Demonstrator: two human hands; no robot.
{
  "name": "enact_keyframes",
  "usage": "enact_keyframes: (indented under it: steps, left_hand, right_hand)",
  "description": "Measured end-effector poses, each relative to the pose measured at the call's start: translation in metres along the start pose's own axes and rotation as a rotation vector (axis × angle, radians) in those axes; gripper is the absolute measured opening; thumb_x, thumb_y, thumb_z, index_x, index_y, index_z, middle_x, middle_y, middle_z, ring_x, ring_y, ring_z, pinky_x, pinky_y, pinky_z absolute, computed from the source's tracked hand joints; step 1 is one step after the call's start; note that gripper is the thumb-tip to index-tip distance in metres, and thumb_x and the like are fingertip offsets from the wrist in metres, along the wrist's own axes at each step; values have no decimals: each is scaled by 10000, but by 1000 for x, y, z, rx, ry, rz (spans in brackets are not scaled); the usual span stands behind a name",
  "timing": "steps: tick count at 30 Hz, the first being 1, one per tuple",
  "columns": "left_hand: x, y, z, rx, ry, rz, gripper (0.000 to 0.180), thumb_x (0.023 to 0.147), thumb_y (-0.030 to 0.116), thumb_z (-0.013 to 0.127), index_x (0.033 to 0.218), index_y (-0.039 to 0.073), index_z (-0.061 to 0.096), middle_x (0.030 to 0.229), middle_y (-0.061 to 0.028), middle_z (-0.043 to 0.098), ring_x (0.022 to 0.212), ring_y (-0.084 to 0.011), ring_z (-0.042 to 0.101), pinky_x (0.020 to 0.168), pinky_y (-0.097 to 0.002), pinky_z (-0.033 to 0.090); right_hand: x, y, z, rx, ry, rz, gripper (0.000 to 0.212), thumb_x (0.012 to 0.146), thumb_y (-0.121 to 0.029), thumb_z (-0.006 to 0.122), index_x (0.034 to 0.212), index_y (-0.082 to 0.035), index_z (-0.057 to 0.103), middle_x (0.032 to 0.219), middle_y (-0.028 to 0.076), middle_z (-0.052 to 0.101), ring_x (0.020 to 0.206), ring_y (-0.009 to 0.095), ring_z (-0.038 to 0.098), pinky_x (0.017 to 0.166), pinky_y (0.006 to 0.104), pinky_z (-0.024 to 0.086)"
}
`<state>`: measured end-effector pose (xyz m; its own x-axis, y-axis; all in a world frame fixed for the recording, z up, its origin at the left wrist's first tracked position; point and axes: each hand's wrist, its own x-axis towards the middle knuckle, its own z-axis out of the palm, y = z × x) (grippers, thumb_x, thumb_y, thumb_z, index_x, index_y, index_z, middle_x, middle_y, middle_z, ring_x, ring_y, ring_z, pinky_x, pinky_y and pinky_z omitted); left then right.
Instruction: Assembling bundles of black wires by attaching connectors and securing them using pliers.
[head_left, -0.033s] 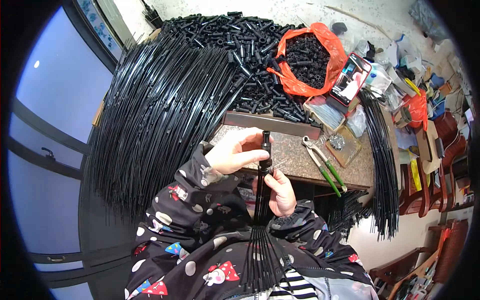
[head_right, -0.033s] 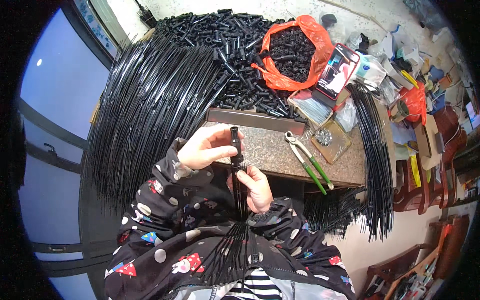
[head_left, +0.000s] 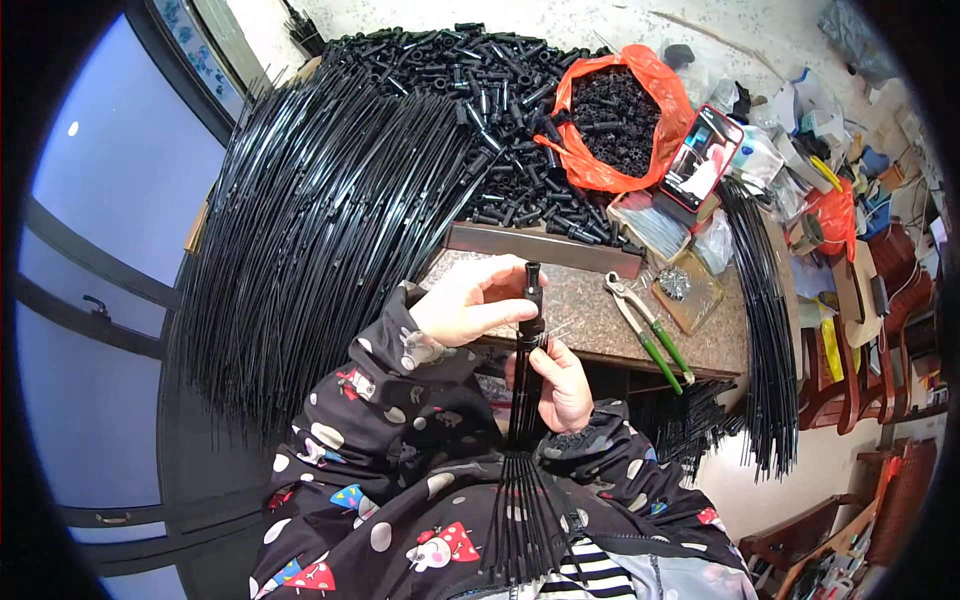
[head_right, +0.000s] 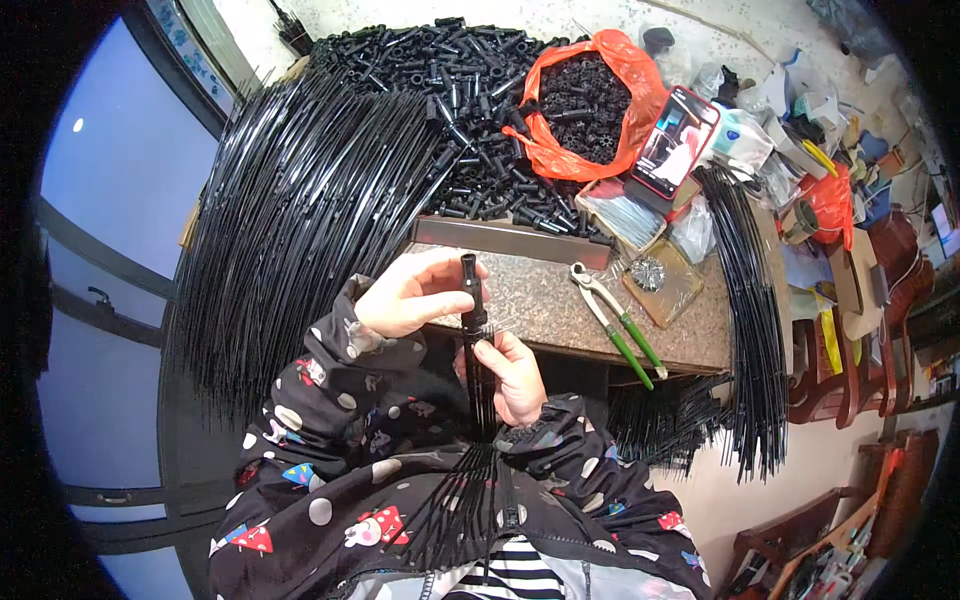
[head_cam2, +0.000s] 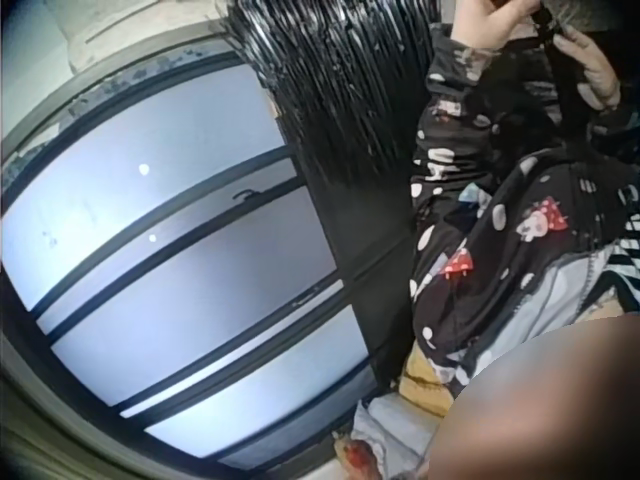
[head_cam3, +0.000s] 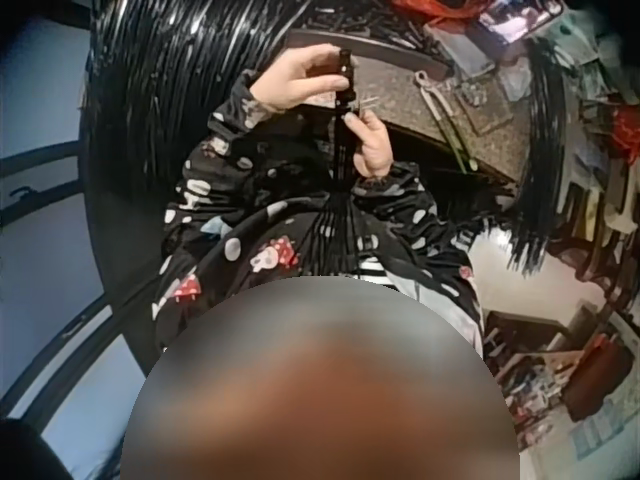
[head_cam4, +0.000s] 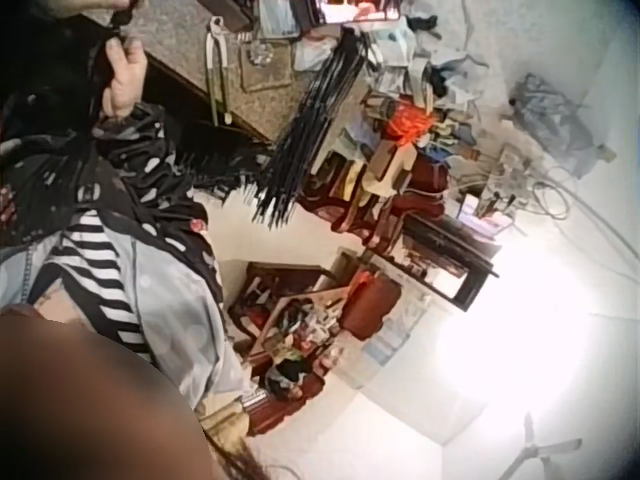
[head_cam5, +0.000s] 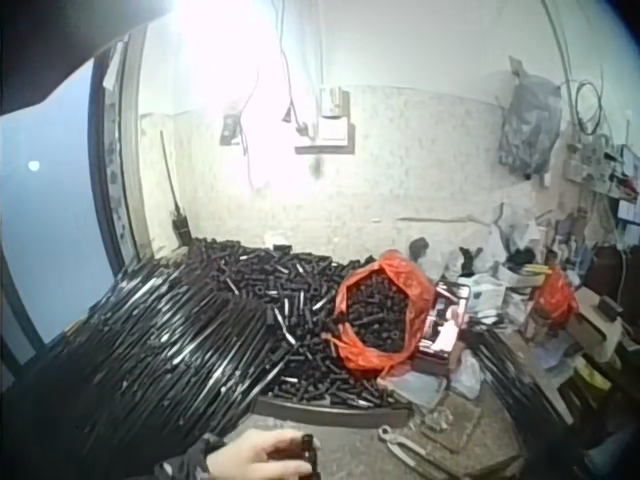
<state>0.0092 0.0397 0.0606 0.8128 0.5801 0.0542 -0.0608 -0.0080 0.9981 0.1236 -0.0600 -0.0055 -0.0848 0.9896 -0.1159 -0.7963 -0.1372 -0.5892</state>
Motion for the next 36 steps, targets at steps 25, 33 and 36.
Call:
enact_keyframes:
  steps: [25,33,36]
  left_hand:
    - [-12,-17,16,173,278,-66,111,695,86,541,755,23,473,639,-3,492,534,-40,441,449,-161,360]
    - [-29,-15,26,-118,143,-28,307,604,53,586,884,3,471,804,-47,482,755,-121,468,672,-234,374]
    - [-25,-19,33,359,245,253,368,557,93,632,874,0,469,808,-86,485,771,-171,478,687,-268,371]
  right_hand:
    - [4,5,-9,-12,-101,17,220,736,-177,501,896,-32,459,711,42,506,602,115,481,553,227,398]
    - [-2,-5,-7,23,-100,20,141,741,-147,490,821,-34,457,711,65,518,606,149,506,552,263,436]
    - [-5,-6,-7,38,-109,13,152,742,-135,487,841,-25,453,732,69,521,619,156,512,569,278,442]
